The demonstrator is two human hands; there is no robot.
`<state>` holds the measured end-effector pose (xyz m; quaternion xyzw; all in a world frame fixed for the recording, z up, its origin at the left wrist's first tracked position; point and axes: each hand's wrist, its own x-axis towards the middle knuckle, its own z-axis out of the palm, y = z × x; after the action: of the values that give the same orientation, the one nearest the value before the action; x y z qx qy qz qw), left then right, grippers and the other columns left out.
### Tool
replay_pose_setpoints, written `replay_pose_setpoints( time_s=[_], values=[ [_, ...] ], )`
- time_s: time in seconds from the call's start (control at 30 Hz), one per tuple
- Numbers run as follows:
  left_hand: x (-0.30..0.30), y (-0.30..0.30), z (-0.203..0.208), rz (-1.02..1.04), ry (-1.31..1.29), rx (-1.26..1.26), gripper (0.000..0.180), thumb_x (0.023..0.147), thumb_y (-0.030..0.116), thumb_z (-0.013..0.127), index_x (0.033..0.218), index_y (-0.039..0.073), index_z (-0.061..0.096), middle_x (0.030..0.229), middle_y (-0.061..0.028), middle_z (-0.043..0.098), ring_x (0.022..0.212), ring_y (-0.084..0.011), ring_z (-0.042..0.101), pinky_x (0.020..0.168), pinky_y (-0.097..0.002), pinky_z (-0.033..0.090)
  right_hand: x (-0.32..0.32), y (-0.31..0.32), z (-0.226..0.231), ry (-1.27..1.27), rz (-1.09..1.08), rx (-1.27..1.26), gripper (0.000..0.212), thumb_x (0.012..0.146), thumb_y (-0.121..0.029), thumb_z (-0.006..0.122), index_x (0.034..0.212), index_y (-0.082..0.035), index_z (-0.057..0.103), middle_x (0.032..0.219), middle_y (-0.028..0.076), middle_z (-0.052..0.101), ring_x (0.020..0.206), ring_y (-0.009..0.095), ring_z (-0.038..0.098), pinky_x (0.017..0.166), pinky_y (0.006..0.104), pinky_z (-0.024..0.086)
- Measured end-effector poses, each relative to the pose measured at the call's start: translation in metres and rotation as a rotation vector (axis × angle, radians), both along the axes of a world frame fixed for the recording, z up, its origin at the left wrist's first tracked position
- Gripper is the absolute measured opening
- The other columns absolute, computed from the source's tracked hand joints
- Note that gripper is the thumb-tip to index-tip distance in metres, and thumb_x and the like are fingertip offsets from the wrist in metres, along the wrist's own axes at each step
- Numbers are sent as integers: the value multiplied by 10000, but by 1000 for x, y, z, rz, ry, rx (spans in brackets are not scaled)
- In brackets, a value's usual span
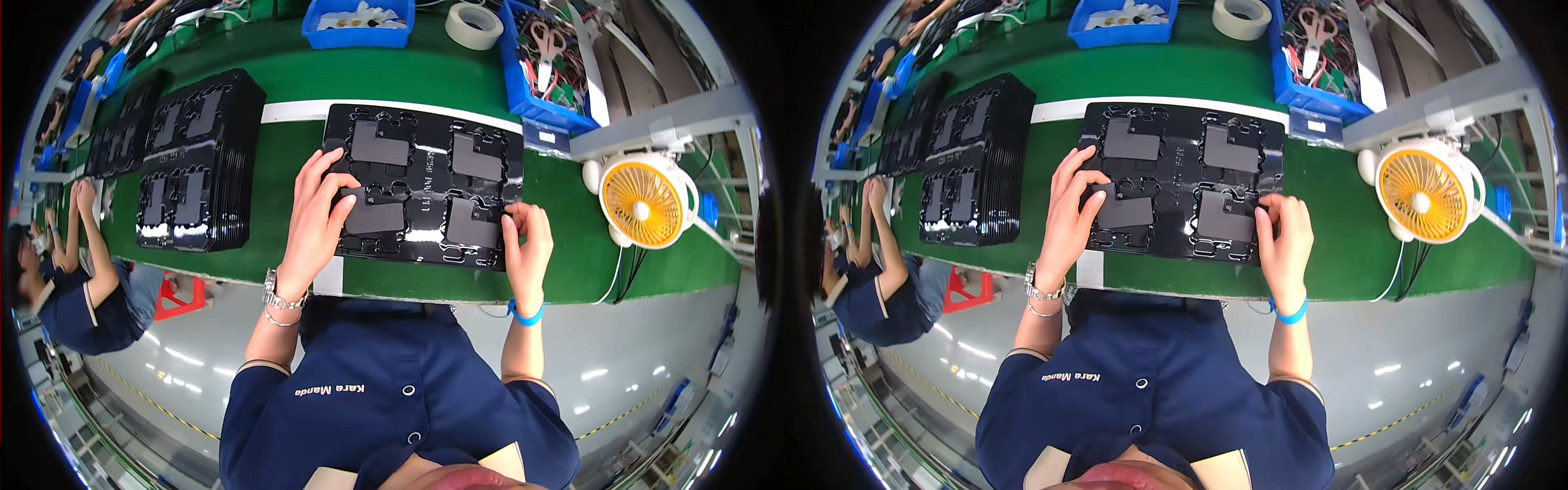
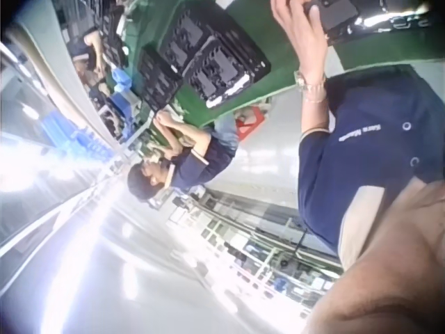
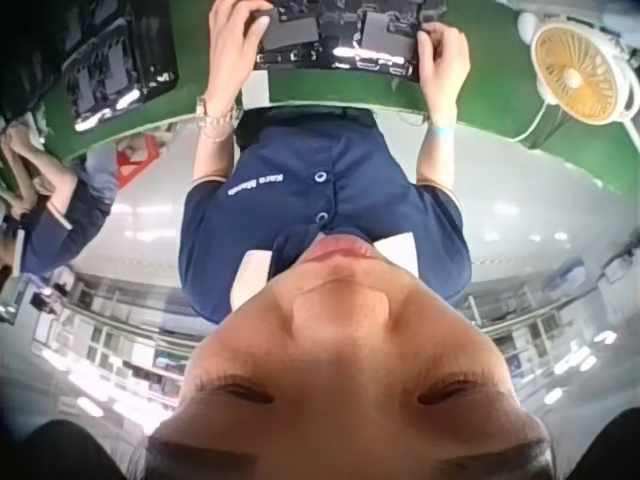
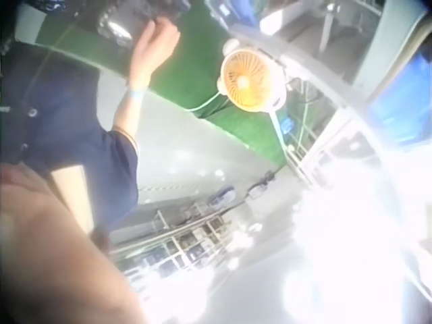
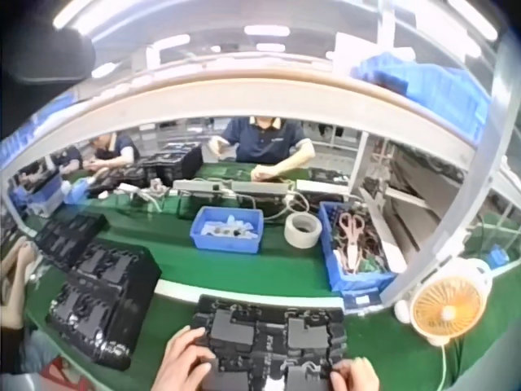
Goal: Placing small electronic components into a black plastic tray on an assembly line.
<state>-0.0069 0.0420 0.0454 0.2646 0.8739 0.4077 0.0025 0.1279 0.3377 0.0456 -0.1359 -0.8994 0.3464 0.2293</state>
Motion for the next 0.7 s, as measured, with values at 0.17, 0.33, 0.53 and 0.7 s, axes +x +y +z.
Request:
replay_pose_setpoints(
  time_s=[0.17, 0.33, 0.53, 0.7],
  values=[
    [-1, 6, -1, 34, 6, 44, 86, 980, 109, 636, 1037, 79, 691, 1553, -107, 495, 1515, -370, 344, 1220, -480, 307, 7, 2, -1, 21, 120, 172, 128, 849, -44, 764, 965, -47, 710, 909, 69, 553, 863, 251, 529, 731, 378, 451],
    [-1, 7, -5, 64, 24, 41, 66, 960, 95, 661, 1014, 80, 695, 1545, -105, 506, 1503, -375, 362, 1213, -480, 318, 8, -7, 8, -60, 108, 281, 210, 806, -136, 831, 978, -83, 724, 981, 64, 533, 912, 266, 525, 745, 391, 468],
    [1, 2, -7, 78, 18, 57, 231, 948, 99, 680, 1174, 67, 650, 1543, -142, 500, 1485, -363, 391, 1205, -465, 335, 8, -8, 5, -78, 100, 306, 203, 818, -133, 814, 996, -100, 720, 1004, 72, 531, 950, 274, 531, 762, 396, 478],
    [1, -11, -24, 196, 5, 56, 489, 977, 139, 657, 1420, -20, 527, 1537, -191, 489, 1456, -376, 423, 1196, -449, 358, 11, -18, -16, 64, -78, 227, 290, 877, -70, 730, 1161, -64, 674, 1141, 108, 558, 1008, 292, 550, 846, 401, 487]
  ],
)
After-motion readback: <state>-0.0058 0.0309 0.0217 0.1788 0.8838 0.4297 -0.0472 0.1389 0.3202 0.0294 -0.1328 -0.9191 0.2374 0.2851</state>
